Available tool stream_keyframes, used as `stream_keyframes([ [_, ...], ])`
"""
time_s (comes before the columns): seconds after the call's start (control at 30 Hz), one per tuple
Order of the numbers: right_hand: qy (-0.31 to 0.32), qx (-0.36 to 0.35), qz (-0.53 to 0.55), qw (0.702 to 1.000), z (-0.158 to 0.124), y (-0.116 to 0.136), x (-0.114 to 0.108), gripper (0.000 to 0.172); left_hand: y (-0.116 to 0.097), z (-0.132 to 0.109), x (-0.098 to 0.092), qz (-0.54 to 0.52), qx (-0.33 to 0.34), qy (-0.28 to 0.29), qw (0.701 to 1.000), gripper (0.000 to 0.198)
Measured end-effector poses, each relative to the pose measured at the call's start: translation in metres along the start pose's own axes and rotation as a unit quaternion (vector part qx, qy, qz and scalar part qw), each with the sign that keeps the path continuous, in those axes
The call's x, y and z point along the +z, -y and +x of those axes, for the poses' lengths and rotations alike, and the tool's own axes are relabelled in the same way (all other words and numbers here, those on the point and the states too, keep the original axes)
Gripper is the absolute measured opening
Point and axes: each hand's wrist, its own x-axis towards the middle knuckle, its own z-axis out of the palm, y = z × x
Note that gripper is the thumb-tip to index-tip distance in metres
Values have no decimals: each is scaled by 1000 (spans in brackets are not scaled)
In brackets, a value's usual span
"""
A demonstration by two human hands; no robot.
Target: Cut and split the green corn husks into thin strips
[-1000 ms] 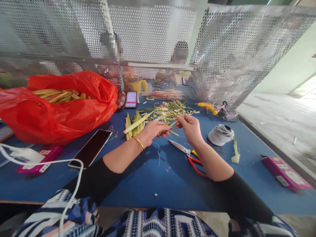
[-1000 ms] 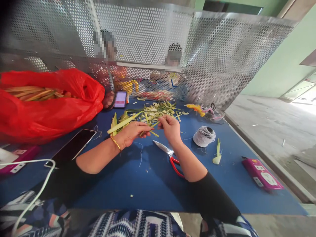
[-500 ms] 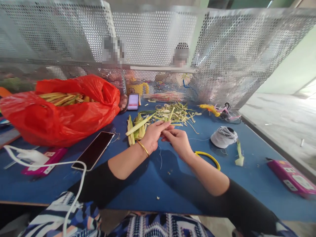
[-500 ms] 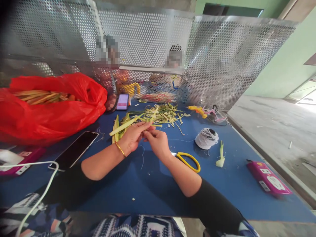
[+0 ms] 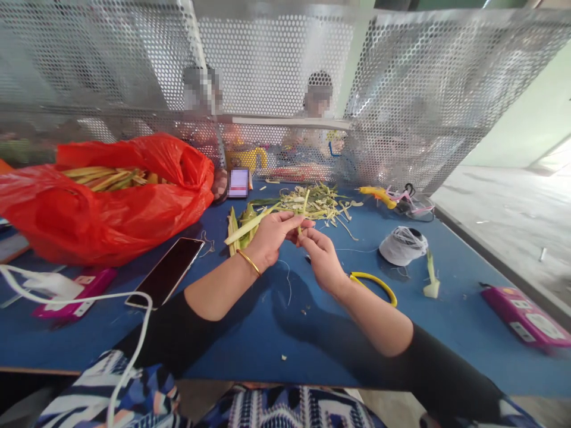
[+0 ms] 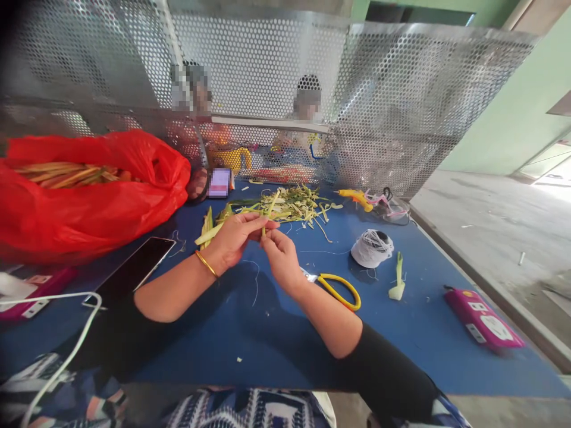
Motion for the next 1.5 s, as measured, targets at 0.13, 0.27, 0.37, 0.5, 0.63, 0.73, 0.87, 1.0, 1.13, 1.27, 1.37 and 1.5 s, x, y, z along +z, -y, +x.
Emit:
stream_keyframes([
  [0.13,54,-44,-31,997,-3,0,0,20,-7,-3,2,3,-10,-29,1000,15],
  [0.27,81,-92,-86,989,-2,-2,-2,22,-10,-4,3,7,-9,-42,999,15],
  [0.37,106,-131,-148,974,-1,0,-4,23,-9,-3,2,12,-7,-43,999,15],
  [0.5,116,-185,-275,936,-3,12,-13,24,-12,0,-2,15,1,-63,998,15],
  [0.63,-86,-223,-378,894,-3,24,-25,19,-21,2,-8,49,-7,-34,998,11],
  [0.73,-135,-187,-374,898,3,24,-30,14,-24,1,-10,75,-33,17,996,12],
  [0.87,-46,-122,-360,924,6,17,-28,24,-17,1,-10,132,-12,30,991,22],
  [1.0,-7,-110,-331,937,5,17,-24,27,-12,1,-9,185,17,30,982,27],
  [1.13,29,-90,-279,956,4,21,-24,27,-15,1,-8,172,-10,25,985,32],
  [1.27,54,-100,-258,959,3,24,-24,25,-16,2,-7,155,-28,9,987,33],
  [1.37,59,-117,-265,955,0,26,-23,26,-14,3,-7,147,-27,0,989,30],
  [1.5,49,-105,-244,963,0,26,-21,27,-14,3,-10,142,-24,14,990,29],
])
